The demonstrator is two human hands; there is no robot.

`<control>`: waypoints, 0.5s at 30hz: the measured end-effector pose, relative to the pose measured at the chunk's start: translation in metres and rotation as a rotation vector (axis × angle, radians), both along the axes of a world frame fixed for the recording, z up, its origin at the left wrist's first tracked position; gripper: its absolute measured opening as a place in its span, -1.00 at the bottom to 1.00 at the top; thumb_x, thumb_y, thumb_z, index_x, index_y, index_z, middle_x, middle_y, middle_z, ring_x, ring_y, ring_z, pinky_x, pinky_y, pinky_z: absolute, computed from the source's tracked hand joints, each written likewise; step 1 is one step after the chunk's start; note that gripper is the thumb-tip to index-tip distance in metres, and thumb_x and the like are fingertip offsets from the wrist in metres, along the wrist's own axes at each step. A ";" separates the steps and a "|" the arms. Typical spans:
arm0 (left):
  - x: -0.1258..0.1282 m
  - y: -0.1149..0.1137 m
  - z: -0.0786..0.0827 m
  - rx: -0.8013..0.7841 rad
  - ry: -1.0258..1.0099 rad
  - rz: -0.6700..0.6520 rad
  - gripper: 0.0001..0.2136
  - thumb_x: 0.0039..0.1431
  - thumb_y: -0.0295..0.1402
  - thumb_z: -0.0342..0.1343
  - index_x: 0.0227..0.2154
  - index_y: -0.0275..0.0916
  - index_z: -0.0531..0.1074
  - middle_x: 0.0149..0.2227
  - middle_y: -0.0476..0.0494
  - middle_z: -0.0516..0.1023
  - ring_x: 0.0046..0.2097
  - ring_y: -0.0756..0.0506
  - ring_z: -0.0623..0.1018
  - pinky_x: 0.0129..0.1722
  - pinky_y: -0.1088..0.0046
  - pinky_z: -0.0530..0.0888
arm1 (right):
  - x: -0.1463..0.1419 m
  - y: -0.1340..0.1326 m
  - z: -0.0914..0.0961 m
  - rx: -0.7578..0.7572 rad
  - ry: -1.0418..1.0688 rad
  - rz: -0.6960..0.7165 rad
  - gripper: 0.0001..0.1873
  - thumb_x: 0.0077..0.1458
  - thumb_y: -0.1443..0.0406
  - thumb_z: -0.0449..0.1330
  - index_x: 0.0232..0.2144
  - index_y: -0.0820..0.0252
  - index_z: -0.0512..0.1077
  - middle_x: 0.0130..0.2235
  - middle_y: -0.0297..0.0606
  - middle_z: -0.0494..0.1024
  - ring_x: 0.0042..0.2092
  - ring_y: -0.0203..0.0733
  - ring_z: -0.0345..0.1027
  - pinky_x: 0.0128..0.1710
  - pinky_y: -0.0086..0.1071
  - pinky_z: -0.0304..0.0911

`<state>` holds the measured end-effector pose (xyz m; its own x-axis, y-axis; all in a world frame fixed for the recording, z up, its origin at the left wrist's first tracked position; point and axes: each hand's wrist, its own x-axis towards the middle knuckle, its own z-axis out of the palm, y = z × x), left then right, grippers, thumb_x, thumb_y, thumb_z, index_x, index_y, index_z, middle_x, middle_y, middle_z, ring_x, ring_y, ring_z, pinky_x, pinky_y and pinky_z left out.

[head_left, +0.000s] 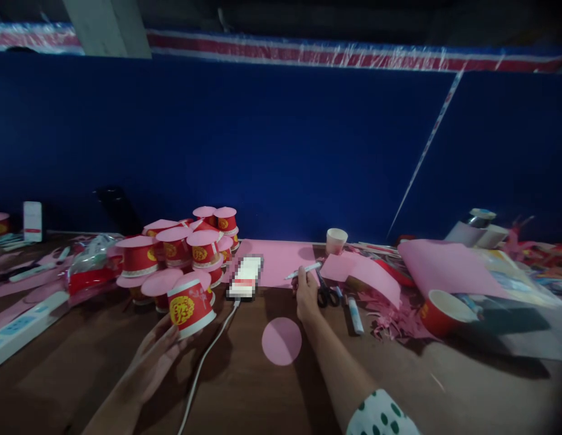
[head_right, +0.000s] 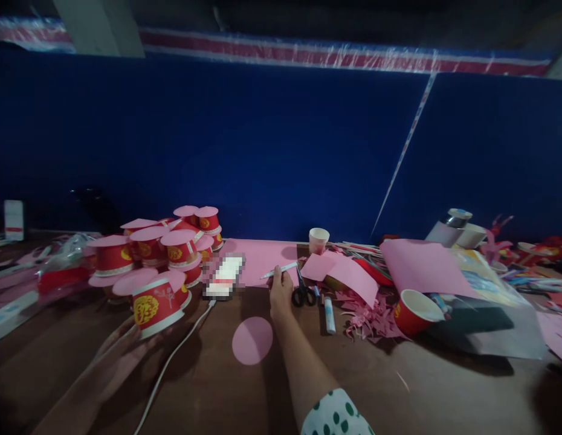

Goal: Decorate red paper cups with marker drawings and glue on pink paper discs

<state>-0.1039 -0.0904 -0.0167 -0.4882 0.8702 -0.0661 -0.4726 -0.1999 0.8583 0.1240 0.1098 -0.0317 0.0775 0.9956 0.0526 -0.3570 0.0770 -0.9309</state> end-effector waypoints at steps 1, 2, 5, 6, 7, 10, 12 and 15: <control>0.000 0.000 -0.002 -0.006 -0.002 0.000 -0.59 -0.13 -0.34 0.32 -0.13 -0.15 0.48 -0.21 -0.11 0.61 -0.20 -0.20 0.58 -0.20 0.30 0.57 | 0.000 0.000 -0.001 -0.004 0.005 0.007 -0.60 -0.02 -0.03 0.13 -0.52 0.19 0.28 -0.64 -0.47 0.30 -0.63 -0.42 0.10 -0.68 -0.54 -0.03; -0.001 -0.001 -0.003 -0.021 0.004 -0.002 -0.59 -0.13 -0.35 0.32 -0.13 -0.15 0.48 -0.21 -0.10 0.61 -0.21 -0.19 0.59 -0.20 0.31 0.57 | 0.000 0.000 -0.001 -0.007 0.010 0.014 -0.61 -0.03 -0.02 0.14 -0.51 0.20 0.29 -0.64 -0.47 0.30 -0.63 -0.42 0.10 -0.68 -0.54 -0.03; -0.001 -0.003 -0.005 -0.054 0.034 -0.020 -0.58 -0.14 -0.38 0.32 -0.13 -0.15 0.47 -0.21 -0.10 0.61 -0.22 -0.17 0.59 -0.23 0.37 0.58 | 0.001 0.000 -0.003 -0.018 0.023 0.040 -0.65 -0.06 0.02 0.17 -0.46 0.22 0.34 -0.63 -0.46 0.33 -0.63 -0.43 0.10 -0.69 -0.55 -0.02; -0.001 -0.003 -0.004 -0.053 0.038 -0.024 -0.58 -0.14 -0.38 0.33 -0.13 -0.15 0.47 -0.21 -0.11 0.61 -0.22 -0.18 0.59 -0.24 0.37 0.58 | 0.002 0.000 -0.003 -0.021 0.027 0.049 -0.66 -0.07 0.04 0.18 -0.45 0.22 0.34 -0.62 -0.45 0.34 -0.63 -0.43 0.10 -0.69 -0.56 -0.02; 0.000 -0.004 -0.004 -0.043 0.037 -0.021 -0.59 -0.15 -0.37 0.33 -0.14 -0.16 0.48 -0.22 -0.11 0.62 -0.22 -0.19 0.59 -0.24 0.36 0.58 | 0.002 0.000 -0.003 -0.025 0.031 0.060 -0.67 -0.09 0.06 0.20 -0.45 0.22 0.35 -0.62 -0.44 0.35 -0.63 -0.44 0.10 -0.69 -0.56 -0.02; 0.002 -0.005 0.000 -0.014 0.023 0.014 -0.64 -0.16 -0.34 0.33 -0.21 -0.19 0.51 -0.24 -0.12 0.62 -0.20 -0.22 0.59 -0.23 0.31 0.59 | 0.004 0.000 -0.001 -0.037 0.045 0.087 -0.71 -0.13 0.11 0.23 -0.46 0.23 0.36 -0.61 -0.43 0.37 -0.64 -0.45 0.09 -0.71 -0.57 -0.04; 0.003 -0.004 0.002 -0.004 0.011 0.028 -0.66 -0.16 -0.33 0.33 -0.22 -0.19 0.52 -0.23 -0.11 0.62 -0.17 -0.24 0.58 -0.22 0.28 0.59 | 0.006 -0.001 0.001 -0.043 0.061 0.098 -0.72 -0.14 0.13 0.23 -0.45 0.23 0.36 -0.62 -0.43 0.37 -0.65 -0.45 0.09 -0.71 -0.57 -0.04; 0.004 -0.004 0.002 0.016 0.003 0.010 -0.67 -0.14 -0.34 0.32 -0.22 -0.19 0.52 -0.20 -0.11 0.61 -0.14 -0.25 0.56 -0.20 0.26 0.58 | 0.008 -0.001 0.001 -0.045 0.083 0.100 -0.73 -0.14 0.14 0.21 -0.44 0.23 0.35 -0.62 -0.44 0.37 -0.64 -0.45 0.10 -0.71 -0.59 -0.04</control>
